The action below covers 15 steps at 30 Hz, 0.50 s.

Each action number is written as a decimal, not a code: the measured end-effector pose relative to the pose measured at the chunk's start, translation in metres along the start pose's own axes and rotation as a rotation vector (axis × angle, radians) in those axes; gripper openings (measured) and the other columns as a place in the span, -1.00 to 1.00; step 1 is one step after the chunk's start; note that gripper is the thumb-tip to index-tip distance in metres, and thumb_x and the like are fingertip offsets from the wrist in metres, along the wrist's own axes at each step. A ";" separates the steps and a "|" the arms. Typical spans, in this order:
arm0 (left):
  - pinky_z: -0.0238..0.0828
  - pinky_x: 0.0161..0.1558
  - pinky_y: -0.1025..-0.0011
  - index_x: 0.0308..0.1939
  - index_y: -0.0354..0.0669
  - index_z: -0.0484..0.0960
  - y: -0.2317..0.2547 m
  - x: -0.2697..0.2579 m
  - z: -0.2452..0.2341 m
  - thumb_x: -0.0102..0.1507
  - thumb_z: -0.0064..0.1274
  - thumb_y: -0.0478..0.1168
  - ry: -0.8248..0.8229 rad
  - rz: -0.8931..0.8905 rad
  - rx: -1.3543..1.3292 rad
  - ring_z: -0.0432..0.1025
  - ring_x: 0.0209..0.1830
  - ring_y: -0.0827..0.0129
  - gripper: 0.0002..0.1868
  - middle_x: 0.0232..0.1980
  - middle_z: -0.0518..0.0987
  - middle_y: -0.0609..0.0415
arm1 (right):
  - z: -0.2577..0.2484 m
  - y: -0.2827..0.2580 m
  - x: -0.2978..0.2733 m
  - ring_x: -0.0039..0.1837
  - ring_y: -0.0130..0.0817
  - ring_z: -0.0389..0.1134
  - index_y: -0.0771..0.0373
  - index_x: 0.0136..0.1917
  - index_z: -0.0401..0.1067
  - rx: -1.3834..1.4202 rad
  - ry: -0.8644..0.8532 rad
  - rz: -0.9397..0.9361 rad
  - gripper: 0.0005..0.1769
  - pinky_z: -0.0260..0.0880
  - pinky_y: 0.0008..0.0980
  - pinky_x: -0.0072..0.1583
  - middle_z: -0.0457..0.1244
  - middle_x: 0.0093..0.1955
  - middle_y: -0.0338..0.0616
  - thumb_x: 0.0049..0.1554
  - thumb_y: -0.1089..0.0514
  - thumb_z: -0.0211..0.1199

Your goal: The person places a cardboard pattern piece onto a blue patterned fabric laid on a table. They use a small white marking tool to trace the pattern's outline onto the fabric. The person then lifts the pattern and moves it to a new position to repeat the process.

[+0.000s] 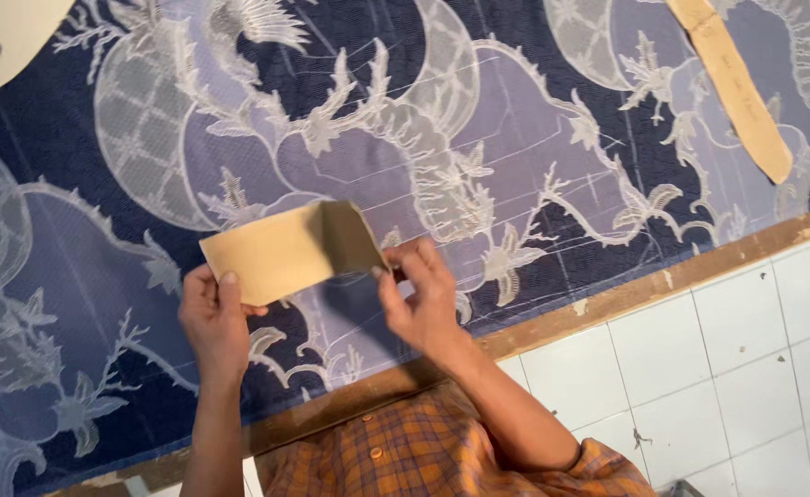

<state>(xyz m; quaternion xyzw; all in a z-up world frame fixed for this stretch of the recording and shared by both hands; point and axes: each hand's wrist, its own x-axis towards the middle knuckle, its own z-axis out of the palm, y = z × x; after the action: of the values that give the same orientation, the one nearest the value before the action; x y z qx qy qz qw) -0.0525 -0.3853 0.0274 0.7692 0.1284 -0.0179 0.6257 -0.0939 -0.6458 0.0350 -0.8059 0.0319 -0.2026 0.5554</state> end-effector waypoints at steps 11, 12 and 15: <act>0.54 -0.46 0.52 0.03 -0.33 0.46 -0.044 -0.052 -0.128 0.45 -0.12 -0.28 -0.002 -0.080 -0.221 0.53 -0.43 0.49 -0.83 -0.21 0.60 0.00 | 0.051 -0.036 -0.019 -0.13 -0.36 0.42 0.41 0.07 0.49 0.472 -0.065 0.610 -0.86 0.50 -0.34 -0.10 0.39 -0.04 -0.04 0.31 0.31 0.16; 0.54 -0.46 0.52 0.04 -0.33 0.46 -0.050 -0.047 -0.141 0.45 -0.12 -0.27 -0.028 -0.092 -0.243 0.53 -0.41 0.50 -0.83 -0.20 0.60 0.01 | 0.058 -0.037 -0.024 -0.09 -0.36 0.42 0.44 0.10 0.48 0.495 -0.053 0.627 -0.86 0.50 -0.35 -0.05 0.38 -0.01 -0.04 0.31 0.33 0.17; 0.54 -0.47 0.53 0.05 -0.32 0.46 -0.060 -0.030 -0.190 0.44 -0.12 -0.27 -0.095 -0.123 -0.278 0.53 -0.38 0.53 -0.81 -0.16 0.60 0.04 | 0.092 -0.056 -0.045 -0.03 -0.35 0.42 0.48 0.15 0.46 0.523 -0.029 0.675 -0.83 0.50 -0.33 0.02 0.36 0.02 -0.03 0.30 0.36 0.20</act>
<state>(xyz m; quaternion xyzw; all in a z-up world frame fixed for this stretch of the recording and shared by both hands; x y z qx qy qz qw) -0.1200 -0.1956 0.0165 0.6640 0.1467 -0.0745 0.7294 -0.1117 -0.5312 0.0452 -0.5851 0.2338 0.0004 0.7765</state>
